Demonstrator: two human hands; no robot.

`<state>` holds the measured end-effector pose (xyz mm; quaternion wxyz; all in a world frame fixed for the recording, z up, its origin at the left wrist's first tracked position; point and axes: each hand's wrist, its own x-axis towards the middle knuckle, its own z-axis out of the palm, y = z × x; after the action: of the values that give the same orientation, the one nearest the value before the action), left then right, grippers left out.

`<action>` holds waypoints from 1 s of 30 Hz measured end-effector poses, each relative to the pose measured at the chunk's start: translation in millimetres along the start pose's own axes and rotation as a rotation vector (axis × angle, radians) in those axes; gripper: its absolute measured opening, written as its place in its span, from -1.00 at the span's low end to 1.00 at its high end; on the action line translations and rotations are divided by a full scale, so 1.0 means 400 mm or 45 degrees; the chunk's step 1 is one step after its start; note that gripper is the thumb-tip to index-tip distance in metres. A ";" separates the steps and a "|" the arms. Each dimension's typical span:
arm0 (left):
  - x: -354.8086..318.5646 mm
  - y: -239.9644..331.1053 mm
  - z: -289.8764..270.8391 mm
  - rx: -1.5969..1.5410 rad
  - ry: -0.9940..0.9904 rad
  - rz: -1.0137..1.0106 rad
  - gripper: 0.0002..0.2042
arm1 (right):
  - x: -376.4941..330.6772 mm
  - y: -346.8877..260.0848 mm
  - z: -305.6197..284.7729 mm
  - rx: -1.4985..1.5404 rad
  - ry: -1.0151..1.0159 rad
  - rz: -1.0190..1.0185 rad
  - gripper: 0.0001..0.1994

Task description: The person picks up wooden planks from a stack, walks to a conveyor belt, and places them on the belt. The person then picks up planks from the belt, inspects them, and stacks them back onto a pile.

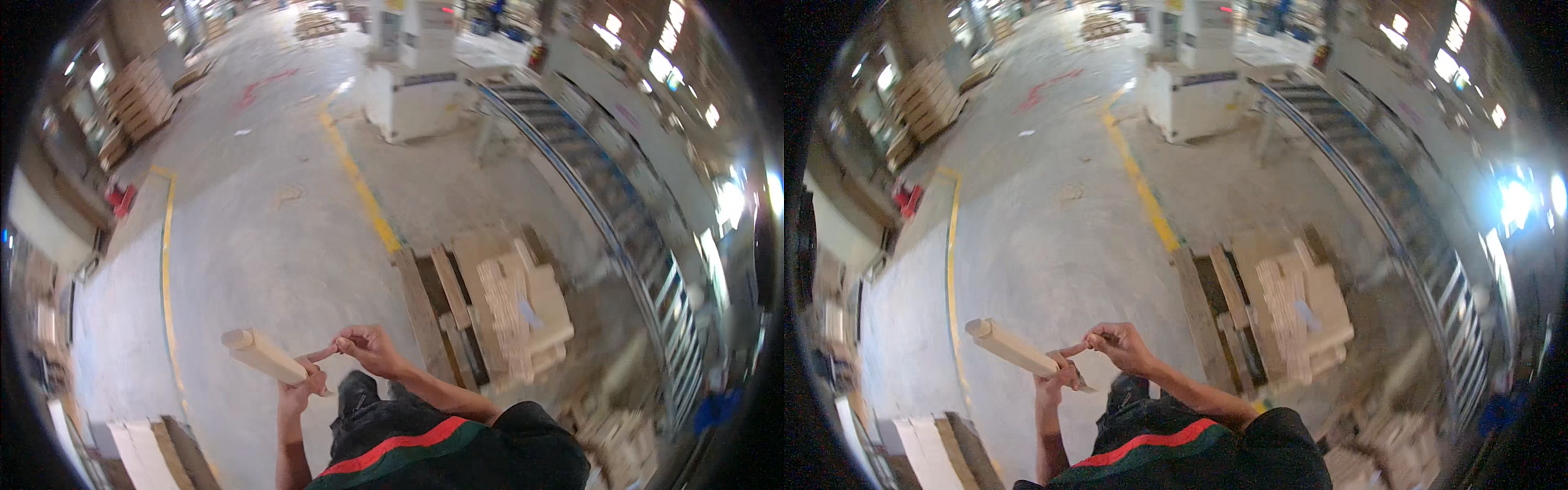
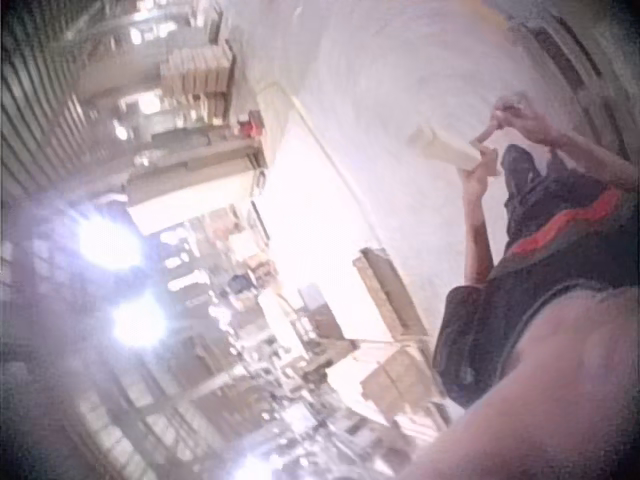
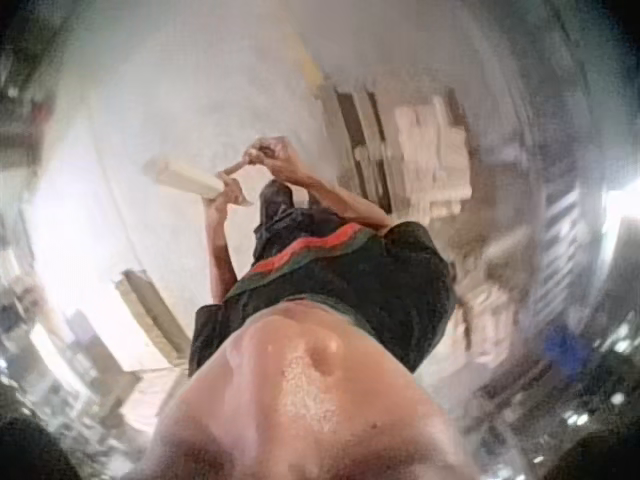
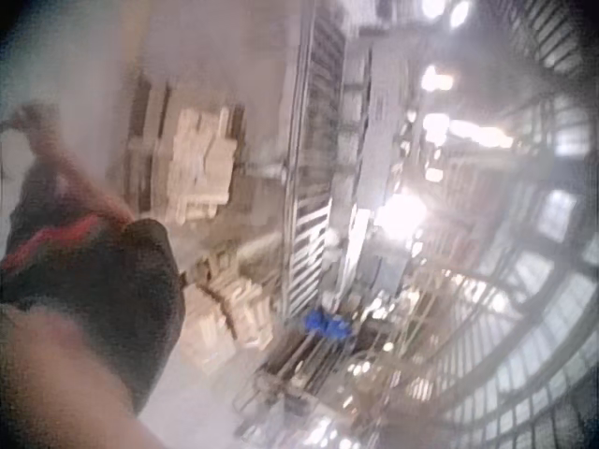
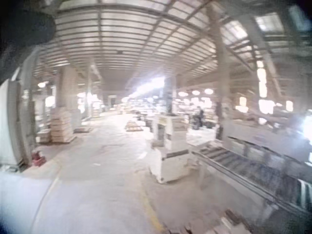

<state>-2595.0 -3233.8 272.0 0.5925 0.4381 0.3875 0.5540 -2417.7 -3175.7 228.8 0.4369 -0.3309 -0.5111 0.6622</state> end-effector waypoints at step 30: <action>3.238 -0.470 -1.579 0.610 1.253 -1.218 -0.67 | 3.664 -0.064 -1.229 -1.106 0.327 -0.030 -0.77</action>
<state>-3020.7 -1887.6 -72.0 0.4146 0.0384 0.8691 0.2671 -2561.6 -1639.1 138.4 0.3249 -0.5571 -0.6869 0.3350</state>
